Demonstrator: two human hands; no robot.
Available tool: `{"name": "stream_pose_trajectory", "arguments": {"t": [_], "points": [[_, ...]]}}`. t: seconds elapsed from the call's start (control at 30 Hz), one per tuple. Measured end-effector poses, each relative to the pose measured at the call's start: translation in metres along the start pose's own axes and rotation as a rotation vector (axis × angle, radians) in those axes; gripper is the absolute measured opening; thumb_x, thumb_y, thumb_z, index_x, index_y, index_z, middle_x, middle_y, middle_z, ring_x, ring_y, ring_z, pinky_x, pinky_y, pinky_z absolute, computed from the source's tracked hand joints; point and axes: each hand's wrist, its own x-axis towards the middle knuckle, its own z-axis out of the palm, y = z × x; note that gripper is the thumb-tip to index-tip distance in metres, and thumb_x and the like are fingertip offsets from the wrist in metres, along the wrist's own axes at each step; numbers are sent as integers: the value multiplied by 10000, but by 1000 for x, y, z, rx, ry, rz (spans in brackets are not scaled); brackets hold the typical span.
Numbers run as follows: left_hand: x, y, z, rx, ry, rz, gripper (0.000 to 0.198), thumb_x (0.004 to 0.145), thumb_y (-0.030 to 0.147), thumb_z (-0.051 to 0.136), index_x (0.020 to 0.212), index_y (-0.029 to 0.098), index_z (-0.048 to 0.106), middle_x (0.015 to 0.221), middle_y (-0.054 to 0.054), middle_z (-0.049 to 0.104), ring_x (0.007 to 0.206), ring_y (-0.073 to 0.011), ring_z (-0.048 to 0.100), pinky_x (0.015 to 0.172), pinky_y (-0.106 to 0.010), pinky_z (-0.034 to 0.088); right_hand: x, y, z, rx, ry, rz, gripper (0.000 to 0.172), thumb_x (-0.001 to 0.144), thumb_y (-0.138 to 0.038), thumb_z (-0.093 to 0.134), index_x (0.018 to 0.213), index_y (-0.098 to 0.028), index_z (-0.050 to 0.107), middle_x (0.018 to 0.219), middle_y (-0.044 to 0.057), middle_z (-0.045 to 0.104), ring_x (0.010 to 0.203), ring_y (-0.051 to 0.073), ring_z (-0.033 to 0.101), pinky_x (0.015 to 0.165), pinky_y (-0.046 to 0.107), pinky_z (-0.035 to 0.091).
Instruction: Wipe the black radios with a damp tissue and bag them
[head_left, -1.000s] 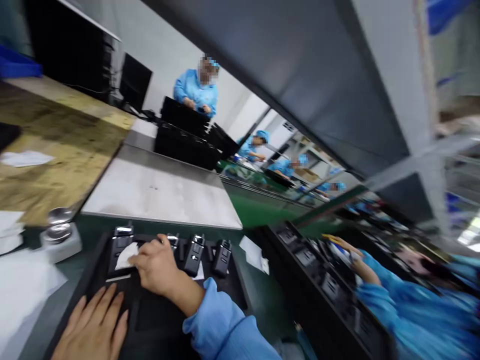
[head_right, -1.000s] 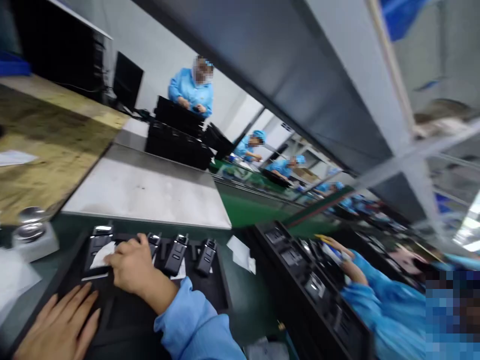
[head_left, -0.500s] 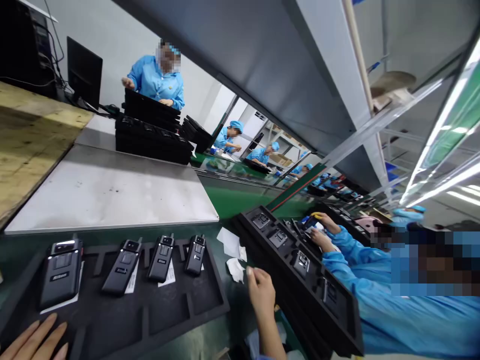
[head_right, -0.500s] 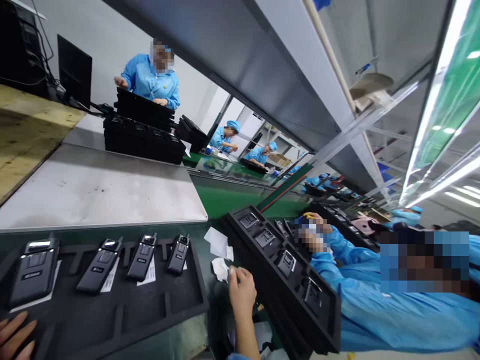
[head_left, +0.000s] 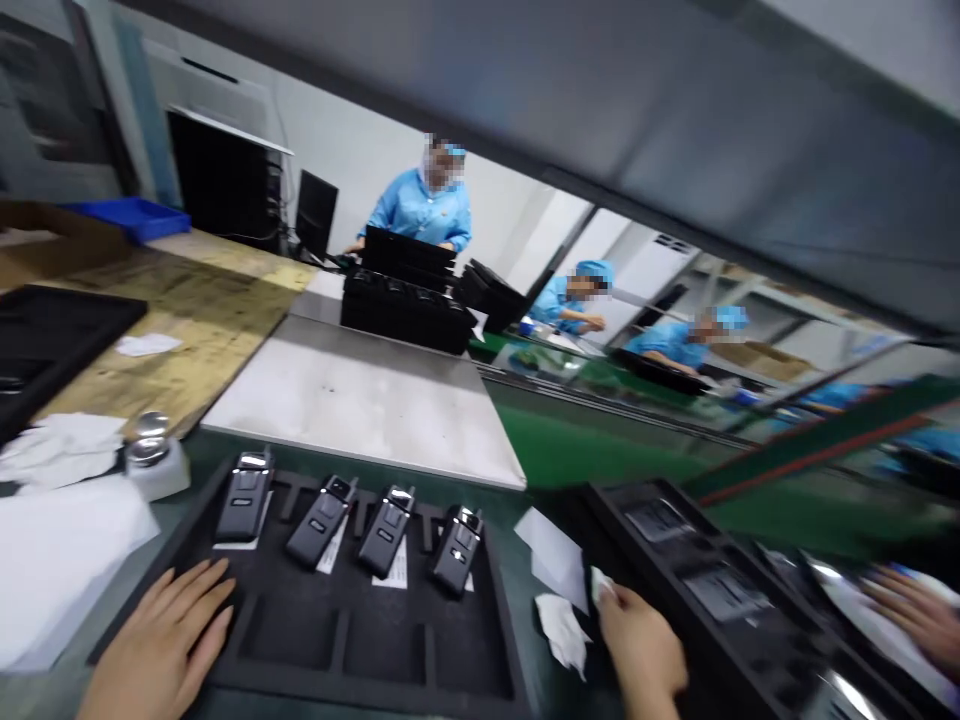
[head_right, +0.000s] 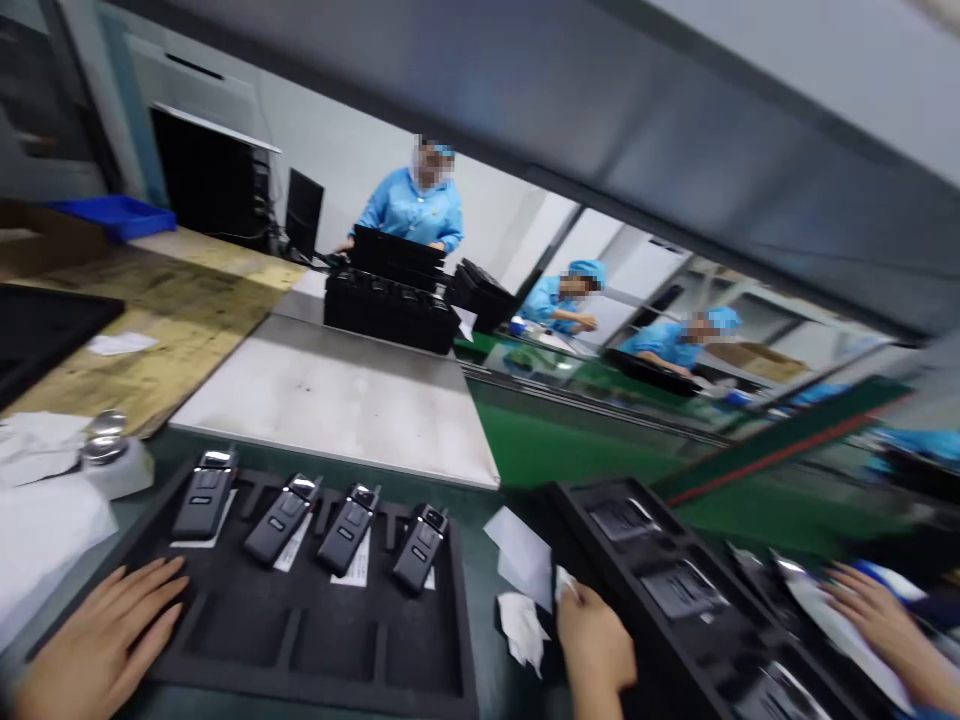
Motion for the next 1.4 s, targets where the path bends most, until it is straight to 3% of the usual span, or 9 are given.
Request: {"name": "stream_pose_trajectory", "arguments": {"t": [0.13,0.23,0.43,0.57,0.67,0.8,0.97,1.17,1.4], "points": [[14,15,-18,-14,-52,-24,283,944,380,507,1110,257,700,1258,-34,659,1104,-207,645,975,-353,524,-14,-12,-8,419,34,-75,390,696,-541,615,849,-214,763,882,148,739,896,368,691,679,412,565],[34,30,-28,-37,3,-44,264,952,284,490,1104,229,698,1253,-66,654,1127,-222,627,1021,-397,500,-47,-51,0,692,-49,-258,458,581,-611,717,829,-230,768,921,106,746,943,367,681,713,390,584],[53,42,-24,32,-99,-65,381,887,192,523,1258,180,613,1393,-109,555,1286,-284,508,1069,-495,445,-132,-180,27,756,-310,-1036,354,760,-570,652,869,-254,767,958,79,730,885,276,691,827,367,574],[45,41,-20,39,-215,-109,444,891,222,528,1333,178,547,1459,-86,492,1355,-288,433,1077,-504,428,-183,-272,45,691,-326,-1526,265,936,-350,502,966,-251,746,938,73,700,865,215,672,763,325,567],[43,42,-22,3,-251,-129,476,887,235,535,1359,174,513,1488,-76,458,1373,-284,411,1085,-509,412,-213,-334,63,573,-254,-1795,325,942,-177,427,1044,-249,727,945,66,677,866,192,646,765,317,551],[41,40,-21,-31,-259,-136,502,873,232,535,1371,191,492,1507,-49,433,1389,-273,386,1093,-502,391,-242,-394,87,449,-278,-1986,397,874,-45,446,1022,-272,736,938,45,674,860,187,613,777,313,525],[38,36,-13,-33,-238,-122,510,873,266,547,1376,207,491,1510,-32,430,1381,-254,394,1104,-434,370,-247,-415,101,377,-325,-2112,390,858,-2,462,981,-245,741,927,51,668,852,190,603,750,299,515],[41,34,-7,19,-163,-81,411,921,401,537,1269,188,584,1448,-37,513,1339,-233,439,1088,-370,376,-227,-402,96,396,-385,-2162,356,894,-22,446,1011,-224,714,908,63,638,840,183,585,718,283,507],[43,34,-6,48,-159,-50,330,913,362,542,1162,167,638,1429,-63,530,1333,-259,450,1054,-394,432,-206,-388,90,370,-392,-2190,377,878,12,397,994,-202,686,885,67,634,826,191,592,730,316,540]]}}
